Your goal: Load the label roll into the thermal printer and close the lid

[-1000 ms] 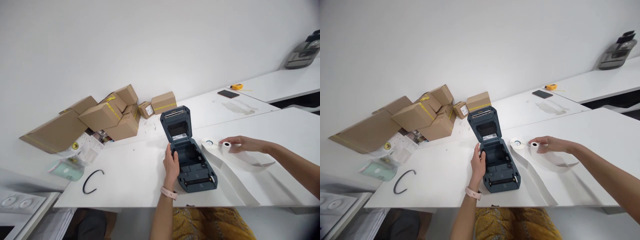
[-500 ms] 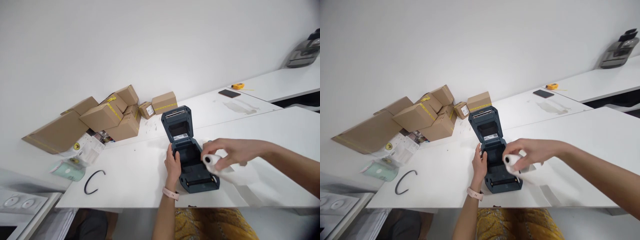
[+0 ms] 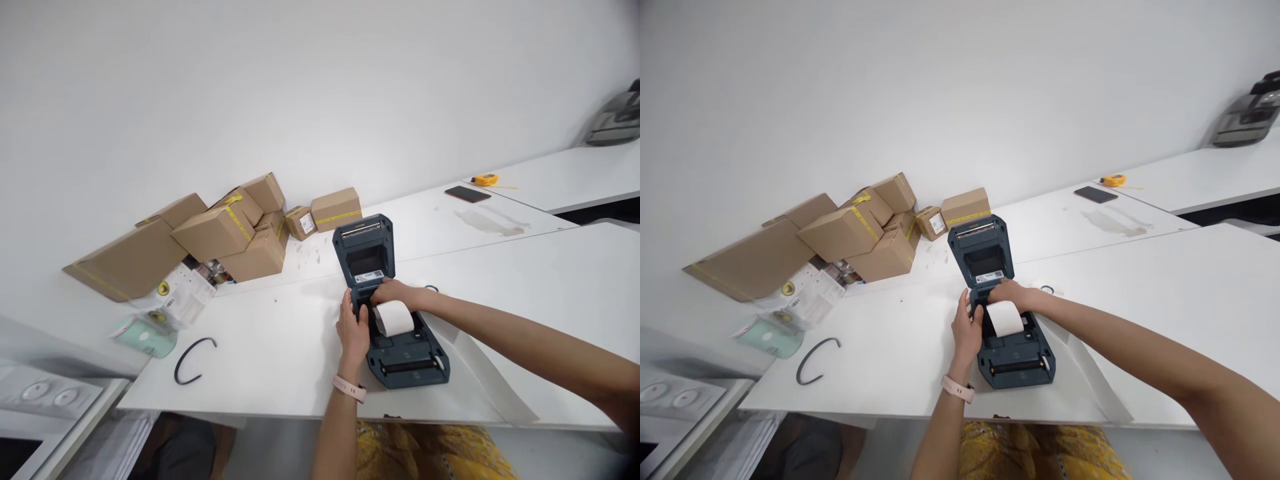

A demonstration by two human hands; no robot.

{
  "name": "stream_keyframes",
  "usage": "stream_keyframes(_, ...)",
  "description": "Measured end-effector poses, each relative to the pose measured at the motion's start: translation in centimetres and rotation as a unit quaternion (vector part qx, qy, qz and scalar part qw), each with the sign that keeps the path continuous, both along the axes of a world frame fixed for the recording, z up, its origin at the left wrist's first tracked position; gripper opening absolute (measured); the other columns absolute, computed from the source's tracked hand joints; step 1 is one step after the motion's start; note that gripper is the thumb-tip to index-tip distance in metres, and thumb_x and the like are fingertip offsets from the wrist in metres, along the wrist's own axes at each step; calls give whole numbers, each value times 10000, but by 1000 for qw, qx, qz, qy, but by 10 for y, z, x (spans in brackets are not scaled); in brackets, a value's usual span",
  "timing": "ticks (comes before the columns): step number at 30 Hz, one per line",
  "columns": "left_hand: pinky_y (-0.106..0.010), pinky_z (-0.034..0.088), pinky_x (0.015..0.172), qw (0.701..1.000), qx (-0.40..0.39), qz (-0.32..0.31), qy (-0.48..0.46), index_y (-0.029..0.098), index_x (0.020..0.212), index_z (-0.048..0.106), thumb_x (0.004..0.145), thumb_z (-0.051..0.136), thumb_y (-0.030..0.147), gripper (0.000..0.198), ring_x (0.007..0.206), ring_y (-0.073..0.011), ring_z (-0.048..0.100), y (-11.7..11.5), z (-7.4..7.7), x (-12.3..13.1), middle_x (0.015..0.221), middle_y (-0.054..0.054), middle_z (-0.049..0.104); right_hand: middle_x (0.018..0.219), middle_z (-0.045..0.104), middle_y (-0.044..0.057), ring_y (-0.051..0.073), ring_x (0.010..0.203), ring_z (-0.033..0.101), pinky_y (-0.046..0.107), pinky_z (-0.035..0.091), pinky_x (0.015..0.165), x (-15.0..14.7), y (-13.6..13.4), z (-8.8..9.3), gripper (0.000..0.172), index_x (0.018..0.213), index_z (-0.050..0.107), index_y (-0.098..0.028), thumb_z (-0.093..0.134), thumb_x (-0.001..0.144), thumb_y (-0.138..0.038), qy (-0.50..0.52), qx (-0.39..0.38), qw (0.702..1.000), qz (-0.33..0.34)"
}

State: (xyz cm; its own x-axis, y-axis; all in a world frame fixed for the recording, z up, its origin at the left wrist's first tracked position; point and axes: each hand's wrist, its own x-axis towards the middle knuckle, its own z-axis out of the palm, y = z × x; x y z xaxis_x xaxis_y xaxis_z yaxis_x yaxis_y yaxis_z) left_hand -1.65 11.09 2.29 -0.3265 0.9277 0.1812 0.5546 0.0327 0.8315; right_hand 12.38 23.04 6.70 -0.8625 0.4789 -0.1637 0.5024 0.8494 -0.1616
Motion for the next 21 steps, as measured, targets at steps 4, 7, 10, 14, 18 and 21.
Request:
stream_keyframes(4,-441,414,1118,1000,-7,4,1,258,1513,380,979,463,425,565,1412,-280,482,1,0,1,1553,-106,492,796,748,110,227,765,663,390,384,865,-6,-3,-12,149,706,712,-150,636,832,-172,-12,30,999,-16)
stream_keyframes(7,-446,406,1125,1000,-8,7,1,249,1510,383,984,461,432,563,1408,-284,485,2,-2,1,1554,-111,489,938,745,113,222,872,676,422,460,919,-9,-2,-22,140,860,726,-139,629,921,-220,-35,39,998,-36)
stream_keyframes(10,-439,412,1124,1000,-7,12,-6,232,1501,399,974,483,458,579,1405,-288,485,3,-4,1,1535,-126,508,1200,668,93,213,1031,661,433,552,911,-12,0,-28,298,1186,647,-158,624,972,-363,-53,34,997,-47)
stream_keyframes(14,-417,416,1132,999,-9,0,-39,225,1509,388,962,508,485,617,1416,-288,475,5,-7,1,1572,-132,458,1256,640,101,223,1063,656,435,567,904,-15,-1,-29,351,1252,616,-160,630,970,-369,-61,26,997,-48)
stream_keyframes(18,-413,404,1149,998,-23,-8,-65,235,1508,390,962,517,480,612,1443,-286,444,7,-8,0,1594,-130,429,1228,656,94,215,1052,660,428,564,908,-14,-1,-28,313,1212,636,-163,626,973,-364,-58,21,997,-42)
stream_keyframes(21,-419,378,1172,996,-24,-19,-82,223,1505,398,965,513,469,604,1450,-285,428,8,-11,-1,1593,-129,430,1205,667,89,209,1042,663,421,562,911,-13,0,-30,283,1177,652,-164,625,975,-360,-55,24,997,-39)
